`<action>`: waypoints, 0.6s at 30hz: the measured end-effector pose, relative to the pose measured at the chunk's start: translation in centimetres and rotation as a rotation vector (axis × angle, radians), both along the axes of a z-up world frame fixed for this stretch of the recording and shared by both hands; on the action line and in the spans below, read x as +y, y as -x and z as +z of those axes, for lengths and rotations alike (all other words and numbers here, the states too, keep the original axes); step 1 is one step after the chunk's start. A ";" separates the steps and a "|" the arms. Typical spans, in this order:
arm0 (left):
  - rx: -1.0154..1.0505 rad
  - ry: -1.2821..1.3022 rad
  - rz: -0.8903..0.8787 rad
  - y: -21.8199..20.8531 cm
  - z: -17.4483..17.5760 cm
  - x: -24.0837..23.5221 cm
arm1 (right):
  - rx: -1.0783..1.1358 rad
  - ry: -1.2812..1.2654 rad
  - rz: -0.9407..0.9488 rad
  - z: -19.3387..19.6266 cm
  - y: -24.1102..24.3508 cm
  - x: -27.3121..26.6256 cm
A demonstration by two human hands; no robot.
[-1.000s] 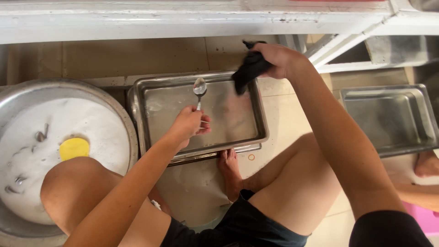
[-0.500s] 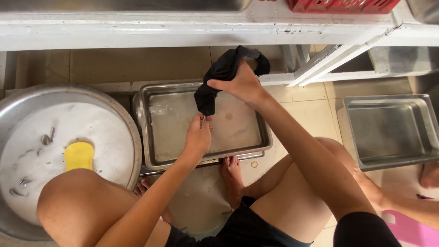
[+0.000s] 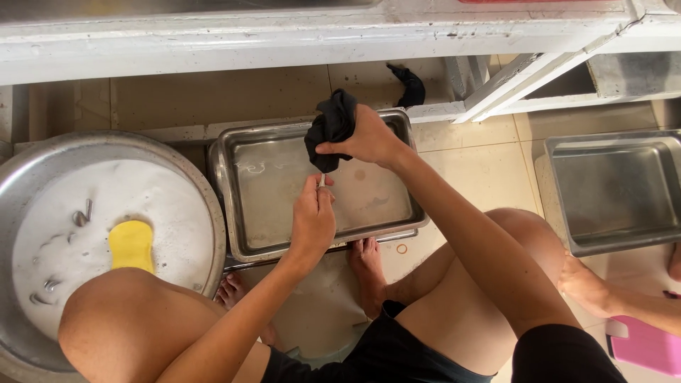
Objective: The person washes spoons in a metal basin filled with soapy water using a yellow sponge. They rinse the spoons in a separate metal tray and dry them with a black cloth before placing them in a red dish rack.
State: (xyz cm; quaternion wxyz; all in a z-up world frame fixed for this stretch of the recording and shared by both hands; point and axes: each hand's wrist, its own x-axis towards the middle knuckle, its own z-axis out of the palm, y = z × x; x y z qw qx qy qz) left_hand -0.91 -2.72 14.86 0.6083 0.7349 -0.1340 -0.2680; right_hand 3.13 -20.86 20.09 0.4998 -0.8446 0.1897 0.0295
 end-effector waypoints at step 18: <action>0.055 -0.064 -0.028 -0.4 -0.2 0.4 | -0.383 0.391 -0.115 -3.6 0.2 -3.8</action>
